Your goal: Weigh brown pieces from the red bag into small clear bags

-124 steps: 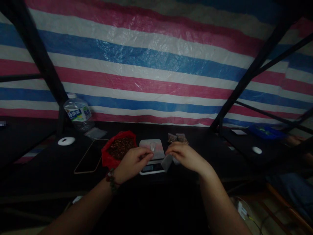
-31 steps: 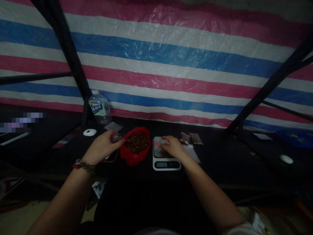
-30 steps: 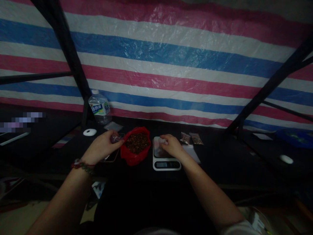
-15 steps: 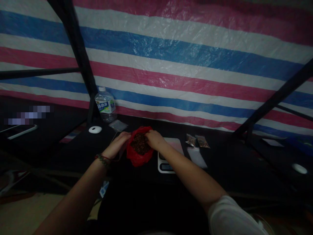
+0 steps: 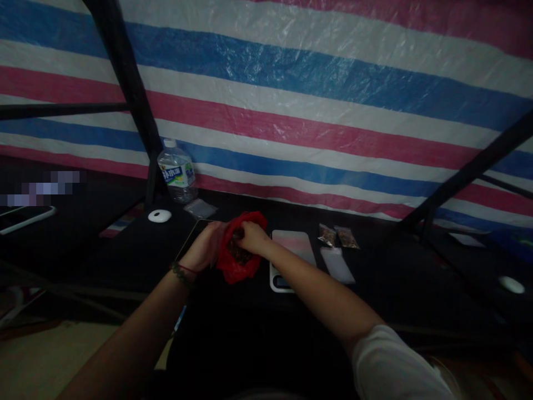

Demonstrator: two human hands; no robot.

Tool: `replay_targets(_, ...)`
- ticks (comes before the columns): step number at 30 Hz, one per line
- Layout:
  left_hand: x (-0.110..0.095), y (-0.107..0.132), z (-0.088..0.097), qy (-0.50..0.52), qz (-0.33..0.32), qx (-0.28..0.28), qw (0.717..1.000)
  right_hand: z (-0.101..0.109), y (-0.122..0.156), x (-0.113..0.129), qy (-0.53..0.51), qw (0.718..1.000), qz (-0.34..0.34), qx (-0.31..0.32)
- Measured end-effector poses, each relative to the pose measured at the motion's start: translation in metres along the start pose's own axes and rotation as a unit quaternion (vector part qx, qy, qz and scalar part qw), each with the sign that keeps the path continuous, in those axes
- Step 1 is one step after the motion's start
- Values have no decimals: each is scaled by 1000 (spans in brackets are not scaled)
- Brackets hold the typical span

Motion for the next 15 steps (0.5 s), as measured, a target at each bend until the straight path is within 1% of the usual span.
replay_targets(1, 0, 0, -2, 12, 4, 9, 1000, -1, 0, 0, -16, 1000, 0, 2)
replay_targets(3, -1, -1, -5, 27, -1, 5, 1000, -3, 0, -1, -46, 999, -4, 4)
replay_targets(7, -5, -1, -1, -26, -25, -54, 998, -4, 0, -4, -111, 994, 3, 24)
replay_targets(9, -8, -1, 2, -45, -21, -63, 997, -3, 0, -8, -143, 989, 7, 34)
replay_targets(11, -11, -1, 6, -38, -6, -63, 997, 1, 0, -15, -163, 986, 4, 28)
replay_targets(13, -13, 0, 12, -39, 10, -83, 996, 8, 1, -24, -157, 987, -1, 10)
replay_targets(15, -14, 0, 20, -80, 12, -118, 990, 16, 3, -31, -114, 993, 1, 3)
Point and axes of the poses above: each hand's wrist, its own y-axis away from the middle knuckle, its own z-axis out of the back of the hand, x = y × z, the point moved 6 cm from there along -y, towards the middle knuckle, and after that the axes turned 12 degrees about -z, right-handed, at the moved point
